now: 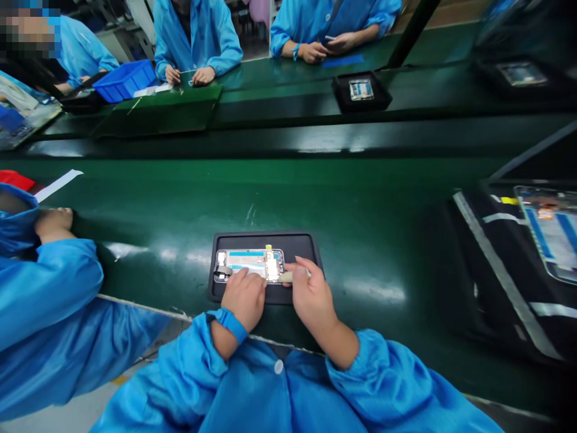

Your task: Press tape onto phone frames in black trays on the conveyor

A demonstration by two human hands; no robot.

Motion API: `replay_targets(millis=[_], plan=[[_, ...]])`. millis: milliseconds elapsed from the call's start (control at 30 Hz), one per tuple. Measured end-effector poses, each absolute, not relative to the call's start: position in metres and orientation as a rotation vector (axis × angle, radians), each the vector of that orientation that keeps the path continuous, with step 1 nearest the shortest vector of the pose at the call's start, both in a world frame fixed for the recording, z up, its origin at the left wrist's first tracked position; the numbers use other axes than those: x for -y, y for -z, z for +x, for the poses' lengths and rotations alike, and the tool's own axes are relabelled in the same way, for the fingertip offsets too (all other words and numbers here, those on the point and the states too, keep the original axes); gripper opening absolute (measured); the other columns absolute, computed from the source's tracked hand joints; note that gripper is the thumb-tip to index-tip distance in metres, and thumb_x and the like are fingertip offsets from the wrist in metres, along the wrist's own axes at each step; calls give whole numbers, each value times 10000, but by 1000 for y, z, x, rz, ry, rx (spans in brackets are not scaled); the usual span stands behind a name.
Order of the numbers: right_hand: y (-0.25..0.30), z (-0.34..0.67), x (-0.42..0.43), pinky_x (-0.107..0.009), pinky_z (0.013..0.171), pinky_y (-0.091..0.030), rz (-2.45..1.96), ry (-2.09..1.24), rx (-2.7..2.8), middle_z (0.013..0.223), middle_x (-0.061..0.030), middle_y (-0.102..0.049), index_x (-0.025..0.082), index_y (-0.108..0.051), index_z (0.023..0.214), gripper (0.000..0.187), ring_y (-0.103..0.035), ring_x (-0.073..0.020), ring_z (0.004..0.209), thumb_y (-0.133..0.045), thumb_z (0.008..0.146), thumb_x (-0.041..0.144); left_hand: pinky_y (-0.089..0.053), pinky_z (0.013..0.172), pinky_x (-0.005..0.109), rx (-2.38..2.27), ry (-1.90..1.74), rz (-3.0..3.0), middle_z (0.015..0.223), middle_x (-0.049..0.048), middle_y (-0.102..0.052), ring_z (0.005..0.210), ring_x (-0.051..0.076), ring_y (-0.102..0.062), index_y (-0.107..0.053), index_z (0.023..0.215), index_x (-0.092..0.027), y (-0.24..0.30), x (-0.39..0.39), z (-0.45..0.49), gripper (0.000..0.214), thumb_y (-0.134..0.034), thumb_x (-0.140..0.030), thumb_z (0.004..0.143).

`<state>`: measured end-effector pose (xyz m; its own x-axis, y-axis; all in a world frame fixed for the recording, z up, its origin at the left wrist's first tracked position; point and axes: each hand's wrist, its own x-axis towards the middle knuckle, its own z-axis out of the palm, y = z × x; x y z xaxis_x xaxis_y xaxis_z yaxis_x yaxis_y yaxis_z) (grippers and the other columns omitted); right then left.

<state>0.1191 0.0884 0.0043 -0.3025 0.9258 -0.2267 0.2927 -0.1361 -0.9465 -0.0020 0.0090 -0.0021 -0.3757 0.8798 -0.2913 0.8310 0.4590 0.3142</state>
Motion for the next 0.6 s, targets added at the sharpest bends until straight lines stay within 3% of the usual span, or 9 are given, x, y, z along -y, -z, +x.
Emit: replay_targets(millis=[133,333,600], plan=[[1,119,-86,-302,697,-511,-1374,-1427,1627,937,-104,-592,117,-478,1029,572,-590,-170,847,-328,781,610,-111,962,138,-2286,-141,1441,1035,-173,-430,1085,-37,-167,-536,942,-350,2,-9,-3,428,-139,-437,808],[1,118,-87,-271,672,-507,-1328,-1397,1678,882,-80,-606,119,-505,976,527,-590,-118,653,-321,803,581,-110,953,141,-2272,-118,1452,1036,-176,-428,1087,-42,-169,-536,929,-348,0,-9,-3,430,-133,-438,810],[2,120,-87,-247,652,-504,-1289,-1381,1730,862,-81,-614,116,-509,962,484,-590,-111,640,-322,824,540,-116,943,147,-2266,-181,1508,1019,-140,-439,1082,-42,-176,-551,905,-326,3,-8,-3,454,-118,-431,814]])
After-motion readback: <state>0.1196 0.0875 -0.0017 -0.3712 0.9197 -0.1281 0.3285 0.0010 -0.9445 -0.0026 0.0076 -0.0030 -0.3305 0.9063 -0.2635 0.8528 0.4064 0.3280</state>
